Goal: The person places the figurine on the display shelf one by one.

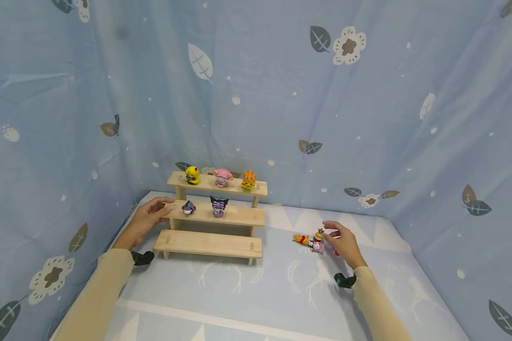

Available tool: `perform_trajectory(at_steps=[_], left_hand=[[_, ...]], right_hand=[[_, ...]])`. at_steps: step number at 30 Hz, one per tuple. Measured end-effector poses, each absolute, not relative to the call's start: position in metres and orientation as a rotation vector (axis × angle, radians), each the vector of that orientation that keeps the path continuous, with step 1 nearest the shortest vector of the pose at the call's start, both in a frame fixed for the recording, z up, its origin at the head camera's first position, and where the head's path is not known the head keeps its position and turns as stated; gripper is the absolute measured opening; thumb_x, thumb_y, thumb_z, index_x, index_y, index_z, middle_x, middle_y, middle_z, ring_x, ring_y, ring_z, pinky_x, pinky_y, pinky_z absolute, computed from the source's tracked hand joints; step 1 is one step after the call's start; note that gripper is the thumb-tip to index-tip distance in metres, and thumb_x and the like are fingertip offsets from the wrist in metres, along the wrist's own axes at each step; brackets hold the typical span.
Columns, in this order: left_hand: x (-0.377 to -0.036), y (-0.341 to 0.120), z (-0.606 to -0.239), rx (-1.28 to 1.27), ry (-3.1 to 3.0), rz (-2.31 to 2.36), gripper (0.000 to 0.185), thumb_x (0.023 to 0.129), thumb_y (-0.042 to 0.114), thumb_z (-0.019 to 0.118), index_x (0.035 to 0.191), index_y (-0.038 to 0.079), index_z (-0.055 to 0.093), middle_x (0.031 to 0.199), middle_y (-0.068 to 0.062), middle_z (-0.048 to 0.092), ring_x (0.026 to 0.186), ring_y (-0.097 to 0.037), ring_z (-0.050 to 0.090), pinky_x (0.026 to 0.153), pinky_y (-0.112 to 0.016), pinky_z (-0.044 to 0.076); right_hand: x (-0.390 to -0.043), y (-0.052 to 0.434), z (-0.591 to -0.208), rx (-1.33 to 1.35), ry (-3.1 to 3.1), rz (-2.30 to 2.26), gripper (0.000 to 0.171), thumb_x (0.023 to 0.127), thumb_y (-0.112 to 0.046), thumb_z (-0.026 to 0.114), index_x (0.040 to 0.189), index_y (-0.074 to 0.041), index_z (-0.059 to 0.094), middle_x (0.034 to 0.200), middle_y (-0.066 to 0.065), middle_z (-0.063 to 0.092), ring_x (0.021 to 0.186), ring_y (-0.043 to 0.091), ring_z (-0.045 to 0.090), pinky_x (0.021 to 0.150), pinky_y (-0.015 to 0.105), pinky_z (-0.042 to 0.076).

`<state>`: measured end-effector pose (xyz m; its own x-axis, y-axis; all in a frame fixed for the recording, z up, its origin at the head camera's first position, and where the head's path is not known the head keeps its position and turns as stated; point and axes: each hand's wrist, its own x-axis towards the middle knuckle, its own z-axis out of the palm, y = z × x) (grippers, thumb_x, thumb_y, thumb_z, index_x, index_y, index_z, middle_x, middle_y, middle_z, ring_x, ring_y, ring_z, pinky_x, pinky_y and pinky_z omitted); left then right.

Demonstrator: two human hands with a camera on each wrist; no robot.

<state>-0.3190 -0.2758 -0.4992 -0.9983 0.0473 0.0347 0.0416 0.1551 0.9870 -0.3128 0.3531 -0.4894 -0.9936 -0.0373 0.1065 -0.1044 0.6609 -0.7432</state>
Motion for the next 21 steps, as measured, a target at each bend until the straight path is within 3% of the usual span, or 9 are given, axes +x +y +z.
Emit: perform_trajectory(at_steps=[4, 11, 17, 21], left_hand=[[-0.32, -0.275, -0.5, 0.101, 2.374, 2.046, 0.057, 0.099, 0.044, 0.07, 0.144, 0.013, 0.055, 0.127, -0.001, 0.055, 0.113, -0.014, 0.057, 0.102, -0.055, 0.049], [-0.322, -0.276, -0.502, 0.141, 2.33, 2.082, 0.052, 0.1, 0.038, 0.07, 0.143, 0.012, 0.055, 0.123, 0.0, 0.056, 0.108, -0.014, 0.059, 0.095, -0.041, 0.055], [-0.323, -0.278, -0.503, 0.126, 2.328, 2.075, 0.051, 0.101, 0.035, 0.068, 0.145, 0.012, 0.054, 0.121, 0.0, 0.056, 0.106, -0.013, 0.06, 0.096, -0.044, 0.054], [-0.322, -0.278, -0.501, 0.121, 2.337, 2.054, 0.054, 0.101, 0.037, 0.069, 0.145, 0.011, 0.053, 0.124, 0.0, 0.055, 0.108, -0.013, 0.059, 0.098, -0.047, 0.053]], right_hand=[[-0.315, 0.353, -0.495, 0.118, -2.853, 1.279, 0.039, 0.098, -0.018, 0.074, 0.135, -0.01, 0.066, 0.126, 0.012, 0.066, 0.101, 0.026, 0.063, 0.063, 0.035, 0.056], [-0.318, 0.352, -0.498, 0.083, -2.856, 1.201, 0.029, 0.095, -0.022, 0.078, 0.12, -0.01, 0.072, 0.105, 0.009, 0.069, 0.091, 0.022, 0.061, 0.075, 0.03, 0.051], [-0.316, 0.348, -0.5, -0.069, -2.842, 1.229, 0.031, 0.092, -0.031, 0.08, 0.11, -0.009, 0.069, 0.106, 0.011, 0.069, 0.089, 0.021, 0.064, 0.069, 0.031, 0.052], [-0.315, 0.345, -0.504, -0.088, -2.81, 1.257, 0.034, 0.094, -0.03, 0.079, 0.116, -0.008, 0.066, 0.111, 0.013, 0.07, 0.091, 0.022, 0.067, 0.07, 0.03, 0.053]])
